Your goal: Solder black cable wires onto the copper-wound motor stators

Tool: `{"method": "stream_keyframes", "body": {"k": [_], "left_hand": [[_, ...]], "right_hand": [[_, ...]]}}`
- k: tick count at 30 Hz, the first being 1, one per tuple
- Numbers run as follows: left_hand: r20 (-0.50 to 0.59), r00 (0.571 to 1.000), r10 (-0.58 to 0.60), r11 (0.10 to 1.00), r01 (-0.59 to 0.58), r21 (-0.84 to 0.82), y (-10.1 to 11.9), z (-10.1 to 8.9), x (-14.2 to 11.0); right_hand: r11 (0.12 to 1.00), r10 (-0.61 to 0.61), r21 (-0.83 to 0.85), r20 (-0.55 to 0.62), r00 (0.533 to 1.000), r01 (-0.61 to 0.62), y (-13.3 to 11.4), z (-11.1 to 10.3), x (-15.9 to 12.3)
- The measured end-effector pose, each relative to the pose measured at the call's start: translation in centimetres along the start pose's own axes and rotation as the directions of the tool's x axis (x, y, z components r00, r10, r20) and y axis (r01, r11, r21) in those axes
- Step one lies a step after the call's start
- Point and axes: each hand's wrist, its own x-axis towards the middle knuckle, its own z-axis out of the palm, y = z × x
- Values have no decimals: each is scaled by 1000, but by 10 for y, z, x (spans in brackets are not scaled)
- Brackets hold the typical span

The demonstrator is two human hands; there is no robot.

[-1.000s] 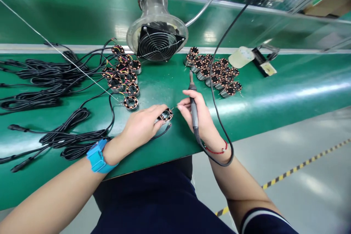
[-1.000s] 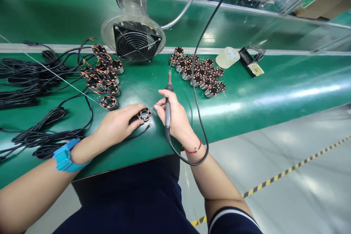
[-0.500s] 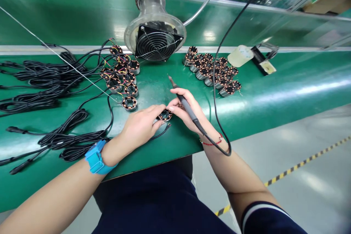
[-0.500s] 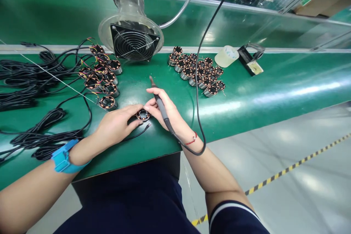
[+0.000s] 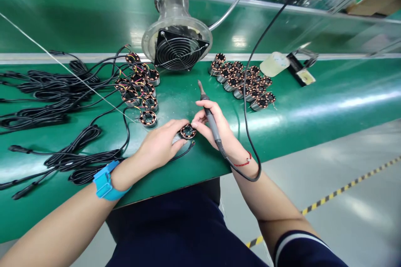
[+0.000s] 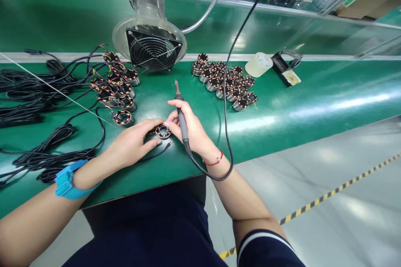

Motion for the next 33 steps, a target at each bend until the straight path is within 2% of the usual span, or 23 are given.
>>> {"method": "stream_keyframes", "body": {"k": [3,8,10,13,16,20,23,25,27,30,33], "left_hand": [[22,994,-105,992,106,-72,3,-12,-2],[154,980,-126,989,136,-54,-5,-26,0],[199,972,-127,973,161,-168,-11,-29,2],[261,956,-132,900,226,-374,-16,-32,3],[303,943,-140,827,279,-488,-13,-32,4],[262,954,-143,753,277,-597,-4,-22,7],[182,972,-147,754,229,-615,-1,-15,9],[121,978,-168,797,207,-568,0,-14,7],[102,979,-178,875,205,-438,2,-14,2],[217,971,-99,988,122,-96,8,-9,-7],[306,952,-25,986,-27,165,16,0,-12]], "right_hand": [[996,-29,-91,-74,997,22,-1,2,-13],[958,-63,-275,58,996,77,-3,11,-26],[944,-86,-313,59,995,100,0,15,-27],[933,-126,-337,29,992,129,5,19,-26],[925,-155,-350,14,988,150,8,20,-26],[909,-188,-371,33,982,187,10,22,-26],[904,-210,-373,40,977,210,10,21,-26],[917,-185,-359,5,983,175,11,19,-26],[938,-146,-322,-29,989,129,11,16,-26],[967,-112,-239,-67,991,93,11,11,-28],[981,-107,-176,-167,980,77,10,8,-28]]}}
